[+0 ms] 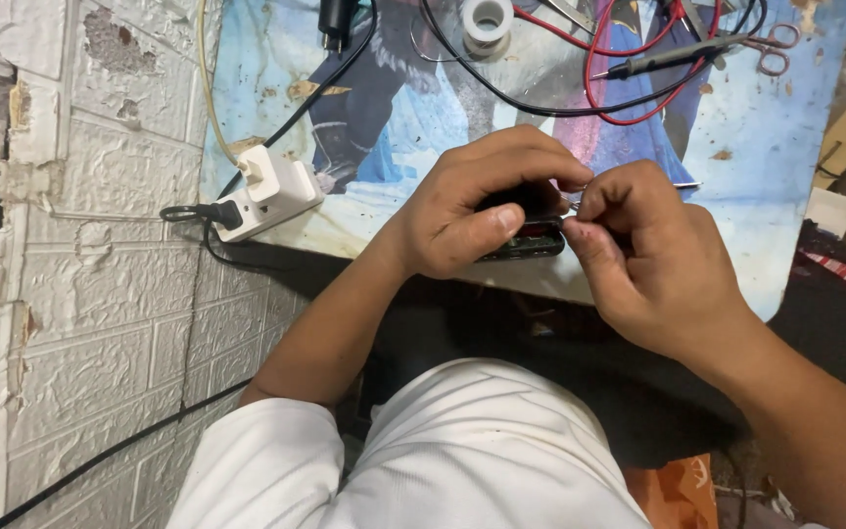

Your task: The person is disassembling a smartphone by prying off the back cover to inspect the internal battery and circuit board.

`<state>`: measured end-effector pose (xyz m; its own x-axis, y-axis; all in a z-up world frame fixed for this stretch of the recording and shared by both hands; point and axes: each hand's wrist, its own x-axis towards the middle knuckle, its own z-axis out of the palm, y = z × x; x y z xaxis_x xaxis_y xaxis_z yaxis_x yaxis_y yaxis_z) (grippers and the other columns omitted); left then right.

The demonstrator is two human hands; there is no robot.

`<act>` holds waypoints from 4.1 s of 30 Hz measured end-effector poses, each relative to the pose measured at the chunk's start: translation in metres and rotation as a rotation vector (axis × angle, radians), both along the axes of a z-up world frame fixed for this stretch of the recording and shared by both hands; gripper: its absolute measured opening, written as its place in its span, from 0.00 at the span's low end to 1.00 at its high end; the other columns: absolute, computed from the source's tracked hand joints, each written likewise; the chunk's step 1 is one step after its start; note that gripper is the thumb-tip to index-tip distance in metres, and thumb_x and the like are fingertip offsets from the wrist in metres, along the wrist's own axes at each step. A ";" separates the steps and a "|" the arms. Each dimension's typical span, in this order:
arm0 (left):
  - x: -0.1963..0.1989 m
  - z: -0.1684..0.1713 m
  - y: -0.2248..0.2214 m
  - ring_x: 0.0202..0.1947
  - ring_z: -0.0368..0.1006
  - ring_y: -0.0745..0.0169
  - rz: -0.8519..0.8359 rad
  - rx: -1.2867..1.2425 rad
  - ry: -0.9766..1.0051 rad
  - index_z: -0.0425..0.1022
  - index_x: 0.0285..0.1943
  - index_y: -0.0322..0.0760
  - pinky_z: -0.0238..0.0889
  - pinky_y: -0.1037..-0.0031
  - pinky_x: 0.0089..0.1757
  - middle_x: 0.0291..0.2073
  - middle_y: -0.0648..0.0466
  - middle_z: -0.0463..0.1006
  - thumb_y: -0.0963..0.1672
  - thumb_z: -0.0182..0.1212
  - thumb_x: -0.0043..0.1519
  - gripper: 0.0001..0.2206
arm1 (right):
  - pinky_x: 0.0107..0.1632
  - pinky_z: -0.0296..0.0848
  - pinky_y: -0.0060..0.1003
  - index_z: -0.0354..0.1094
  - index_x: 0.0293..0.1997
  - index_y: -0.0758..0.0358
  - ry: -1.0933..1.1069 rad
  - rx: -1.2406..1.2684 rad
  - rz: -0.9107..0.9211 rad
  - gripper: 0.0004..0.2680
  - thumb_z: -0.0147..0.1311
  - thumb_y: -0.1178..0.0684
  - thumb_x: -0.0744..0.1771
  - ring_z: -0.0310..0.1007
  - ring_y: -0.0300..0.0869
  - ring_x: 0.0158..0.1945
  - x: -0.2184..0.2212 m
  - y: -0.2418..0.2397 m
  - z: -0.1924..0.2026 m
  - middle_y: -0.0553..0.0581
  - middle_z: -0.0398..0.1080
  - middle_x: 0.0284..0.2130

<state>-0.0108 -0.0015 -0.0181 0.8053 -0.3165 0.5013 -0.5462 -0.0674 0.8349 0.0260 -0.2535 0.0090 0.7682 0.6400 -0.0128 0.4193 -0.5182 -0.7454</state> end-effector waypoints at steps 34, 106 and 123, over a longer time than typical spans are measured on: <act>-0.032 0.020 0.034 0.76 0.74 0.45 0.147 0.769 0.020 0.73 0.78 0.30 0.69 0.59 0.69 0.75 0.44 0.79 0.43 0.48 0.78 0.21 | 0.41 0.69 0.53 0.63 0.57 0.56 -0.095 0.255 0.020 0.07 0.46 0.48 0.75 0.78 0.59 0.40 -0.020 0.022 -0.009 0.57 0.76 0.38; -0.043 0.018 0.023 0.60 0.87 0.46 0.228 0.530 0.058 0.79 0.68 0.33 0.76 0.60 0.53 0.57 0.50 0.89 0.52 0.40 0.83 0.24 | 0.27 0.60 0.55 0.72 0.35 0.46 -0.509 -0.470 -0.039 0.14 0.59 0.43 0.79 0.73 0.58 0.26 -0.038 0.019 0.004 0.53 0.70 0.21; -0.045 0.014 0.021 0.66 0.83 0.45 0.246 0.558 0.032 0.78 0.70 0.35 0.76 0.59 0.55 0.60 0.51 0.89 0.51 0.41 0.84 0.22 | 0.32 0.58 0.51 0.66 0.33 0.51 -0.509 -0.349 -0.002 0.17 0.58 0.47 0.81 0.74 0.55 0.36 -0.048 0.011 0.019 0.48 0.70 0.27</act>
